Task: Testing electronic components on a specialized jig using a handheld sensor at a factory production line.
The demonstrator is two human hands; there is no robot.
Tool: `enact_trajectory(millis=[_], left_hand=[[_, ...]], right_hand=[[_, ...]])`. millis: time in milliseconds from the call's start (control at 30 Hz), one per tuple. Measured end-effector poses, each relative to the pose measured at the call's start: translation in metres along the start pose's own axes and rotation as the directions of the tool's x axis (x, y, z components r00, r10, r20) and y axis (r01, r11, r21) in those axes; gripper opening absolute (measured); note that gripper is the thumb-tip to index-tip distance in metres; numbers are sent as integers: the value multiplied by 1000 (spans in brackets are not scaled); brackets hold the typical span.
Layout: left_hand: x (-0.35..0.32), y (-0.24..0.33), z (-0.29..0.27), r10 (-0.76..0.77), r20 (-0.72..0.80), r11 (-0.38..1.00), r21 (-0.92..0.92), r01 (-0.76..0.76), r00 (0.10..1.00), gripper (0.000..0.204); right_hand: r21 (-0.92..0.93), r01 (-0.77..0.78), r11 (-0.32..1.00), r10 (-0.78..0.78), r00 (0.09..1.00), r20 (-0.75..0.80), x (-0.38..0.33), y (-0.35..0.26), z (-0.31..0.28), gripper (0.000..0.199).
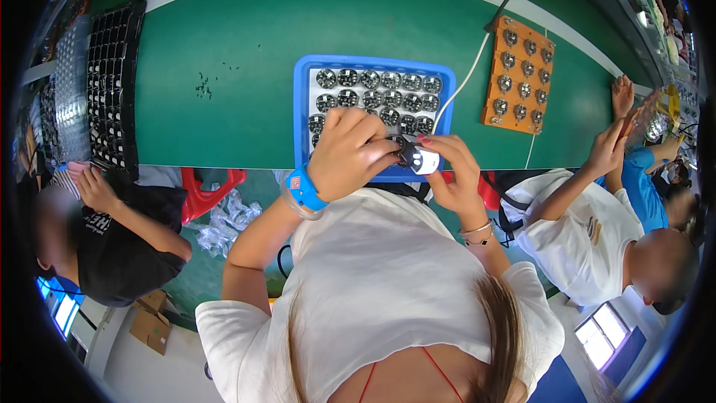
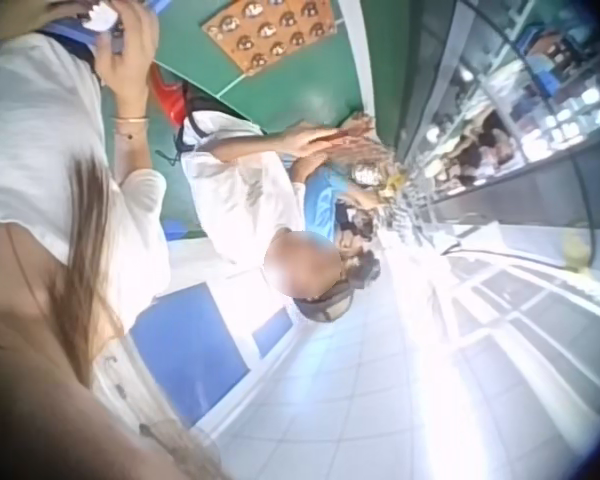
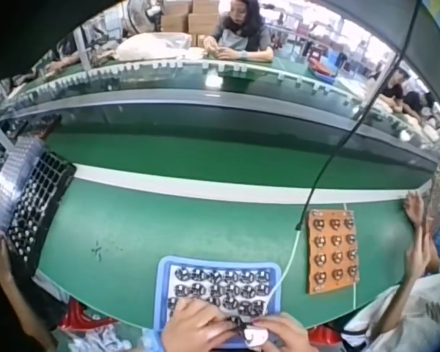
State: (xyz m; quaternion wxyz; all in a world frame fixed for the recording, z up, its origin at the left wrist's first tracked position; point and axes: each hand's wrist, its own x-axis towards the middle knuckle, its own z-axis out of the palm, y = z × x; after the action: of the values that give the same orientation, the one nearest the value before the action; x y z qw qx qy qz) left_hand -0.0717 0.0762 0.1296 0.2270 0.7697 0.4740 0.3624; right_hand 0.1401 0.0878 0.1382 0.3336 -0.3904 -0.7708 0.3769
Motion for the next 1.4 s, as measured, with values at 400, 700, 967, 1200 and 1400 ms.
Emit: enact_trajectory(millis=[400, 700, 967, 1200, 1400], left_hand=[[-23, -12, -17, -96, 28, 987, 135, 91, 995, 20], [-23, -4, -46, -112, 4, 971, 213, 108, 994, 17], [-20, -4, -56, -100, -74, 992, 67, 105, 992, 13], [-29, -21, -47, -49, 22, 988, 149, 46, 999, 19], [-48, -13, -96, -145, 19, 972, 191, 139, 989, 19]], right_hand=[[620, -197, 759, 367, 917, -158, -10, 6, 17, 39], [121, -103, 987, 92, 991, 94, 31, -34, 19, 35], [49, 63, 997, -70, 985, 158, 39, -33, 25, 32], [318, -100, 943, 159, 973, -167, 23, -30, 33, 41], [310, -222, 925, 221, 974, 37, 40, -66, 42, 43]])
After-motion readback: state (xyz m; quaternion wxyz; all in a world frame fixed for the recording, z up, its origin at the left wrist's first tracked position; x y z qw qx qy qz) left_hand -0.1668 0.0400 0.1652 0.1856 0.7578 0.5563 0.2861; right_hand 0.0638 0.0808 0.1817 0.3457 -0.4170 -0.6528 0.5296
